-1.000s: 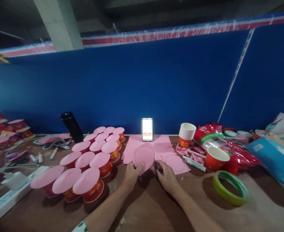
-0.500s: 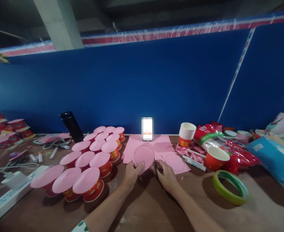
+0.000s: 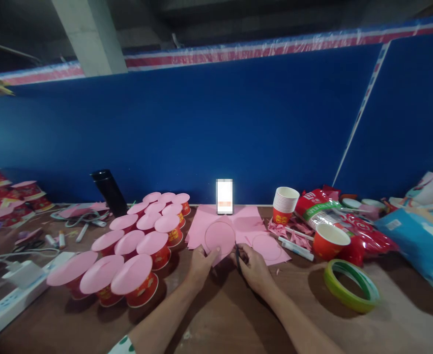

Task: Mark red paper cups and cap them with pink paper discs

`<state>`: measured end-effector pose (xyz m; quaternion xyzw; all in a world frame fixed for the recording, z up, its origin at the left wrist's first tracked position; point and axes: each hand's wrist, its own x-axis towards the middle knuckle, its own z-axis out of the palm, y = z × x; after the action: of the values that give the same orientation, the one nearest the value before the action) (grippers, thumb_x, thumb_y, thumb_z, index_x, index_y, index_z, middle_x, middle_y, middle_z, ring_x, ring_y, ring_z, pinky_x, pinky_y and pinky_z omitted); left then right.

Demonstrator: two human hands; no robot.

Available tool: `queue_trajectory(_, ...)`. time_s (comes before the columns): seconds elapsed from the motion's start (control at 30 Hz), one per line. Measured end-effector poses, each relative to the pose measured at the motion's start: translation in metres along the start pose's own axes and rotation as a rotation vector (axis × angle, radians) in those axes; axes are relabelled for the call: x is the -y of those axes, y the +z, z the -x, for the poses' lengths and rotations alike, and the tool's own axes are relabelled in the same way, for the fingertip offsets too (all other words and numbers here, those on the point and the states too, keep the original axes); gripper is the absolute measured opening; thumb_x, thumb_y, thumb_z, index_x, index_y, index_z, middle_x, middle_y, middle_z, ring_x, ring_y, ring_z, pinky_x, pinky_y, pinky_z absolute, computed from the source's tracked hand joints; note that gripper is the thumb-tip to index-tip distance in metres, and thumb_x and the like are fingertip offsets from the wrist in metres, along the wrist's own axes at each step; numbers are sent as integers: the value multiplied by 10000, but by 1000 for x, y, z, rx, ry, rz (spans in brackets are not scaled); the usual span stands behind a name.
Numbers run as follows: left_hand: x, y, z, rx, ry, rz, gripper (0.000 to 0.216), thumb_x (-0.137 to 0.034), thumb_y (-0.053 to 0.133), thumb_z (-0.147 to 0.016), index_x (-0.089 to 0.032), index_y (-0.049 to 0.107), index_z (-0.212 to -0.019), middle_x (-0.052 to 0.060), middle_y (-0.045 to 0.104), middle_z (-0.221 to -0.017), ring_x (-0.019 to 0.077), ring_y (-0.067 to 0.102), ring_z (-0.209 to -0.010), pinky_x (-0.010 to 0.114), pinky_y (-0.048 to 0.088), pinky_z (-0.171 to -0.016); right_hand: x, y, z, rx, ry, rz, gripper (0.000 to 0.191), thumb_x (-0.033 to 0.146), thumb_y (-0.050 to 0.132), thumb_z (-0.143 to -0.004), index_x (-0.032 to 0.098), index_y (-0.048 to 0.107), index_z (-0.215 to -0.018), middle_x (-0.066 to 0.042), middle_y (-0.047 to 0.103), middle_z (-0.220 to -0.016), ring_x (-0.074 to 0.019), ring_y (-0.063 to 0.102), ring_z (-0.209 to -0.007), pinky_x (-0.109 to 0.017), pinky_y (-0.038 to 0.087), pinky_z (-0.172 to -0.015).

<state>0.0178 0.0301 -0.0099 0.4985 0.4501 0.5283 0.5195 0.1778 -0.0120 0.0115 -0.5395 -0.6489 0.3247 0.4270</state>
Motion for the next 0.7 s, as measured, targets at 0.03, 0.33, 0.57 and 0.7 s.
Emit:
queue_trajectory(0.03, 0, 0, 0, -2, 2, -2, 364, -364, 687, -683, -63, 682, -887, 103, 718, -809, 191, 644, -716, 267, 494, -631, 0, 0, 0, -3, 0, 5, 302, 356, 487, -825, 163, 616, -1017, -16, 616, -674, -195, 598, -694, -284, 462, -631)
queue_trajectory(0.33, 0, 0, 1, -14, -22, -30, 375, -390, 684, -682, -63, 677, -867, 110, 714, -789, 182, 628, -654, 264, 484, -570, -6, 0, 0, -15, 4, 31, 331, 347, 500, -822, 157, 603, -1073, -12, 635, -680, -192, 604, -679, -281, 458, -622)
queue_trajectory(0.57, -2, 0, 0, -11, -6, 5, 385, -388, 714, -650, -67, 693, -860, 116, 718, -811, 210, 646, -736, 284, 490, -642, -6, 0, 0, -14, -4, 28, 334, 340, 502, -825, 148, 595, -1082, -17, 640, -697, -197, 615, -715, -286, 471, -645)
queue_trajectory(0.7, 1, 0, -1, -22, -3, 19, 399, -397, 723, -641, -68, 697, -865, 118, 719, -807, 213, 648, -731, 299, 495, -665, -6, 0, 0, -28, -11, 44, 350, 361, 494, -833, 146, 595, -1089, -29, 660, -723, -208, 633, -758, -299, 488, -677)
